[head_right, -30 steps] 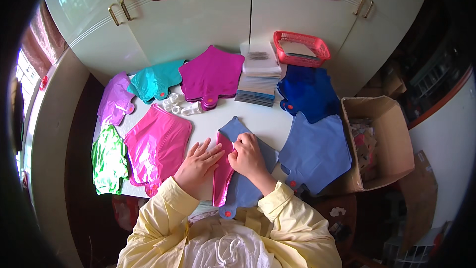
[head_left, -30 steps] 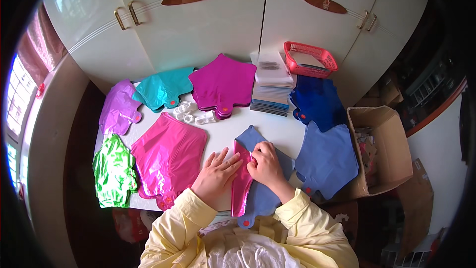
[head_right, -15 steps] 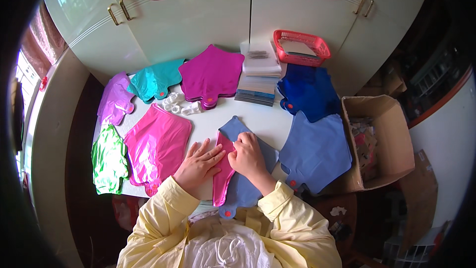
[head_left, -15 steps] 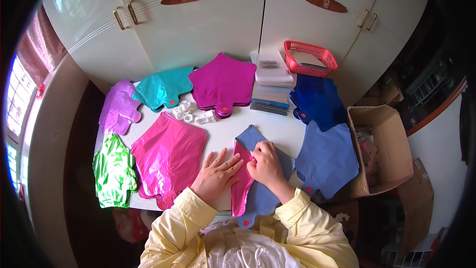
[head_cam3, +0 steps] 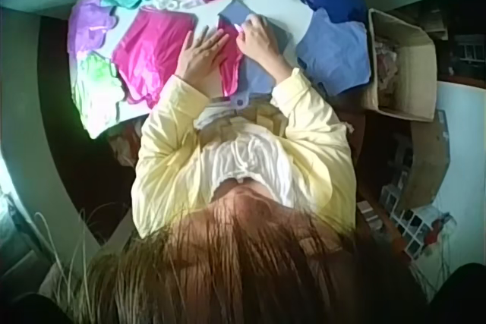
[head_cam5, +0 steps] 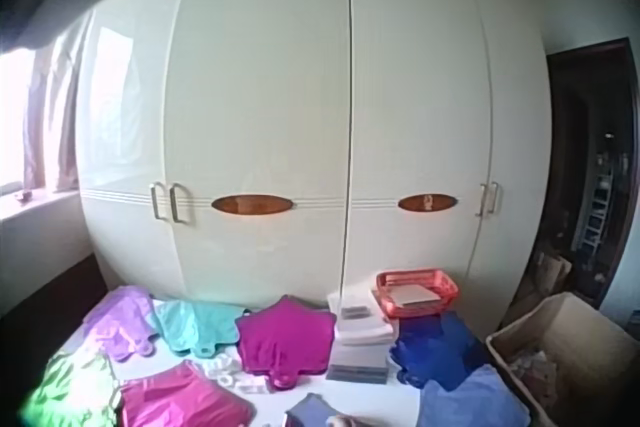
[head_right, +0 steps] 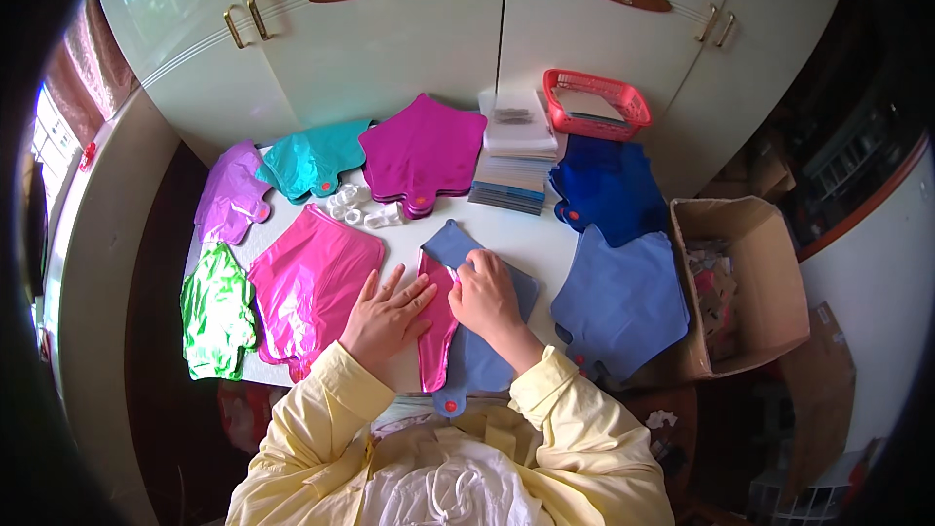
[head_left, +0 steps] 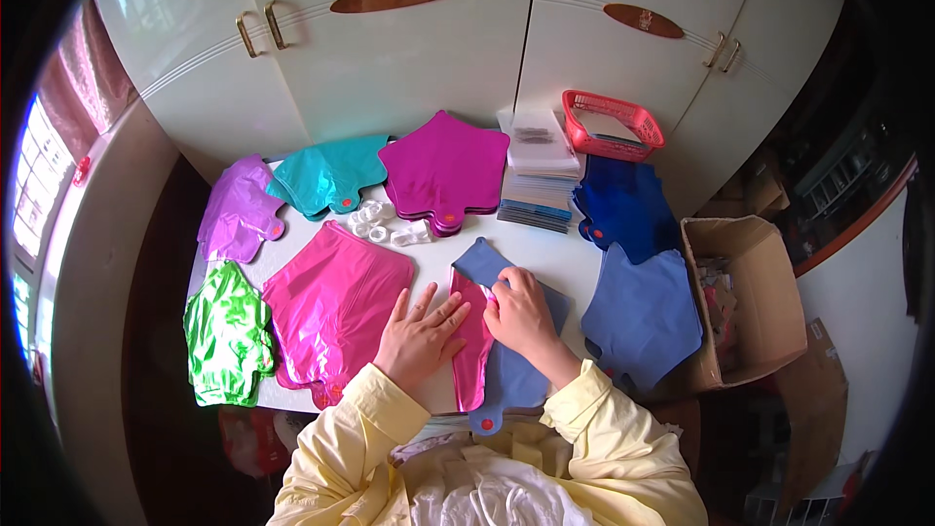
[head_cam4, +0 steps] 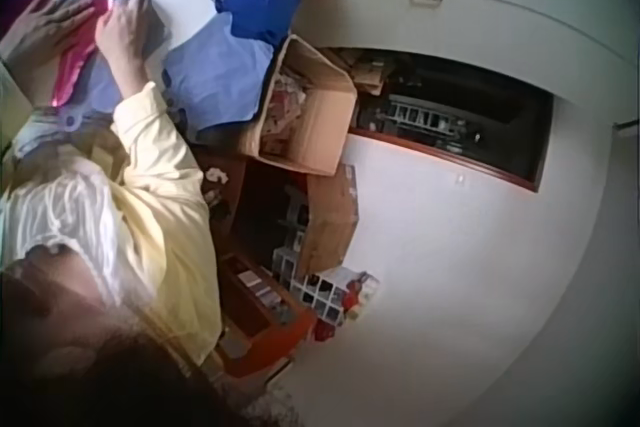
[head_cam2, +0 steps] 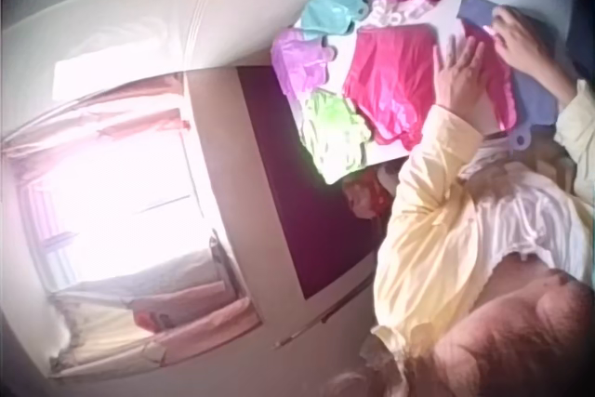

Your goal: Folding a pink foil balloon and inserting it into a cardboard backing sleeve for retail packaging.

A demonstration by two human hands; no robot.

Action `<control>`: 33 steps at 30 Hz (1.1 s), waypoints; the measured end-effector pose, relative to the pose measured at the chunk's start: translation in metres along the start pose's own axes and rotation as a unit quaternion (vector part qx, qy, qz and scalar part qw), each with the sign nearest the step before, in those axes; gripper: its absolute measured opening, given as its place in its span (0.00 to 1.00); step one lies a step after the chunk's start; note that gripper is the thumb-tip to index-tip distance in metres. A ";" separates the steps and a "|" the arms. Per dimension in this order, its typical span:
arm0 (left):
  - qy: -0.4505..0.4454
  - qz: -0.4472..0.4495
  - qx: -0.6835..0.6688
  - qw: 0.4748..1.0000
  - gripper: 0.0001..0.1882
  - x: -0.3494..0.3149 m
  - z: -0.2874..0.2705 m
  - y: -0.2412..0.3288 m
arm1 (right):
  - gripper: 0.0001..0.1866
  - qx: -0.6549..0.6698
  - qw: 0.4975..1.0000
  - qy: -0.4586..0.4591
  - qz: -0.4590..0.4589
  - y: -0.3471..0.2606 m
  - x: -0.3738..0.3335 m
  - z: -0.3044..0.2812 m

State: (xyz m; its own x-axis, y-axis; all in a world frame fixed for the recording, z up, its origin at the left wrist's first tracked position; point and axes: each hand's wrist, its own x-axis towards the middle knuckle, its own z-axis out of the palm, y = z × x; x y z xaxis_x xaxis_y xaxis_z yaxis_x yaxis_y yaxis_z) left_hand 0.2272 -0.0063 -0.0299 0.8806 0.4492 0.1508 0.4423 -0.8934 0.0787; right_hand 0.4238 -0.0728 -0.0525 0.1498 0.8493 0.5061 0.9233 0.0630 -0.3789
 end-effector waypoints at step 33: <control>-0.054 0.011 -0.016 0.998 0.41 0.007 -0.007 -0.010 | 0.08 -0.018 1.000 0.006 0.009 0.001 -0.004 0.008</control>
State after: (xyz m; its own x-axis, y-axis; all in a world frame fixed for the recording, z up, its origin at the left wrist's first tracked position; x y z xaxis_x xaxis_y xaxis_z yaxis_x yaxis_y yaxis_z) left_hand 0.2276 0.0063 -0.0227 0.9040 0.4250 0.0458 0.4184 -0.9018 0.1085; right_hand 0.4218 -0.0717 -0.0609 0.1711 0.8440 0.5084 0.9327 0.0275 -0.3596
